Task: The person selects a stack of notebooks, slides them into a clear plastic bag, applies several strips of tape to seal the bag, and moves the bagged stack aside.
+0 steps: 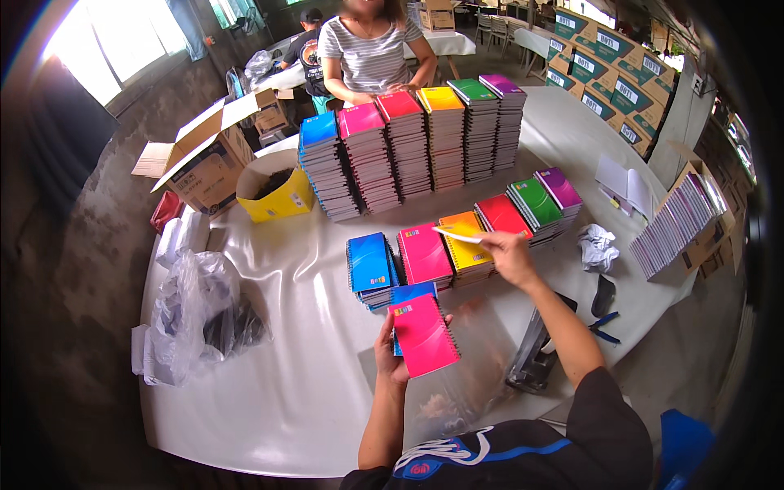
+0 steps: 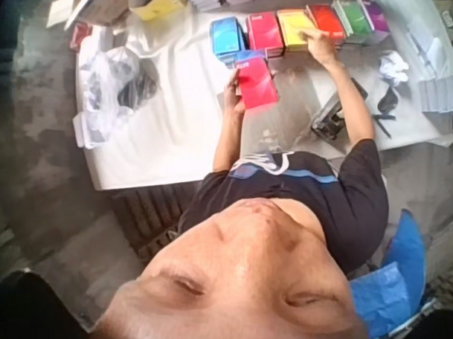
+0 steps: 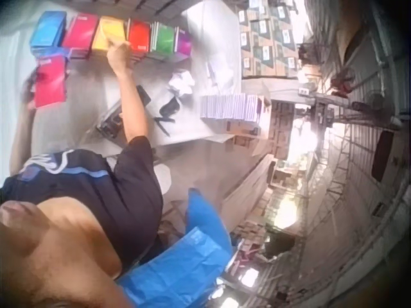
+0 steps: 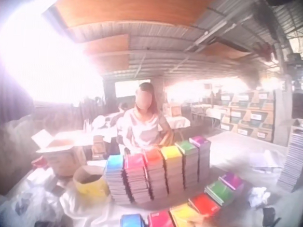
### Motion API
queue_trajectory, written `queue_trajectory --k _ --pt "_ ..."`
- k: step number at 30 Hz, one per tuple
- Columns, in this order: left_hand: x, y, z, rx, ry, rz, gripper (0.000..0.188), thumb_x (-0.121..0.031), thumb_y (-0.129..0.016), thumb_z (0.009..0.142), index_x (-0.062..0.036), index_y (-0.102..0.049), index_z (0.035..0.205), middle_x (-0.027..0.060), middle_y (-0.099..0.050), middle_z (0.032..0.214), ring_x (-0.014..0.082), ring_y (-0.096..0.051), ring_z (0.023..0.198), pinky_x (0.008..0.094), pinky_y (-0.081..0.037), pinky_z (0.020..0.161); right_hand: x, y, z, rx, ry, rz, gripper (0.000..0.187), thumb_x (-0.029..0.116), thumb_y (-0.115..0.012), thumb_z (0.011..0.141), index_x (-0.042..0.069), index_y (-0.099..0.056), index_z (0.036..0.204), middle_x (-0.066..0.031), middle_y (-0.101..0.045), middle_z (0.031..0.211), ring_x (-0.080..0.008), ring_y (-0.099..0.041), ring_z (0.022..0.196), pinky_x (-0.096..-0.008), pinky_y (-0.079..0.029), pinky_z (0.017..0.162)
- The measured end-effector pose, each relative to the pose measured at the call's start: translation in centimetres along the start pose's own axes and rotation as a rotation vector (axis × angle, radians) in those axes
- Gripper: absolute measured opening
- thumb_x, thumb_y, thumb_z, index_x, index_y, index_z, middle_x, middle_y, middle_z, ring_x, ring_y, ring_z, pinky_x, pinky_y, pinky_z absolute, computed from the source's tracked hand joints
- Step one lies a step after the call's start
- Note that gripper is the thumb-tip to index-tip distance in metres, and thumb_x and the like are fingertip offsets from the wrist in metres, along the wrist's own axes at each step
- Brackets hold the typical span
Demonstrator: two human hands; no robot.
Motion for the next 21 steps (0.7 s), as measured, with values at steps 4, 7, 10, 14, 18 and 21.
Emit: queue_trajectory --k 4,7,10,14,18,21 --pt "1.0 -0.2 1.0 0.231 0.102 -0.334 0.102 -0.068 -0.06 0.072 -0.0035 -0.023 0.143 0.0217 -0.034 0.141 0.0474 -0.028 0.13 0.0593 -0.028 0.104 3.6 2.1 -0.2 0.272 0.125 0.742 0.029 -0.014 -0.054 0.08 -0.002 -0.064 0.104 -0.009 -0.066 0.103 -0.0183 -0.062 0.1 -0.0291 -0.048 0.092" --pt "1.8 0.2 1.2 0.222 0.104 -0.379 0.102 -0.066 -0.064 0.069 -0.0036 -0.028 0.141 0.0223 -0.033 0.142 0.0478 -0.029 0.129 0.0555 -0.027 0.106 4.6 0.6 0.3 0.43 0.27 0.217 0.036 -0.01 -0.058 0.079 0.004 -0.06 0.112 -0.0109 -0.061 0.115 -0.0217 -0.055 0.111 -0.0332 -0.044 0.097" --pt "2.0 -2.0 0.9 0.219 0.111 -0.151 0.083 -0.027 -0.063 0.066 -0.0019 -0.032 0.138 0.0207 -0.043 0.133 0.0452 -0.037 0.125 0.0536 -0.034 0.103 0.4 1.5 0.6 0.211 0.261 -0.445 0.052 0.005 -0.064 0.079 0.009 -0.05 0.128 -0.0161 -0.052 0.128 -0.0295 -0.046 0.122 -0.041 -0.032 0.104" --pt "2.4 -2.1 0.9 0.231 0.135 -0.267 0.082 -0.023 -0.062 0.064 -0.0038 -0.032 0.138 0.0188 -0.045 0.13 0.0451 -0.037 0.125 0.0561 -0.036 0.1 -7.0 3.8 -1.3 -0.128 0.111 -0.816 0.049 0.002 -0.061 0.075 0.007 -0.054 0.124 -0.0157 -0.055 0.125 -0.0301 -0.052 0.117 -0.0391 -0.039 0.099" --pt "2.0 -1.2 1.2 0.231 0.095 -0.29 0.082 -0.026 -0.065 0.065 -0.0059 -0.033 0.138 0.0175 -0.045 0.131 0.047 -0.037 0.124 0.0564 -0.035 0.101 -2.8 4.8 -1.1 -0.398 0.085 -0.099 0.027 -0.009 -0.059 0.076 0.004 -0.069 0.098 -0.0138 -0.069 0.094 -0.0234 -0.067 0.089 -0.0299 -0.052 0.082" --pt "2.6 -2.0 2.3 0.201 0.092 -0.31 0.084 -0.032 -0.068 0.065 -0.0063 -0.034 0.137 0.0177 -0.044 0.132 0.0474 -0.038 0.123 0.0567 -0.035 0.102 0.3 6.7 -1.2 -0.062 0.151 0.652 0.033 -0.015 -0.053 0.078 0.003 -0.068 0.102 -0.0109 -0.068 0.1 -0.0215 -0.064 0.097 -0.0272 -0.05 0.085"
Point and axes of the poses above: each hand's wrist, its own z-axis towards the middle knuckle, its own y-axis out of the back of the hand, x = y × z, the point moved 1 cm from there along z, towards the middle knuckle
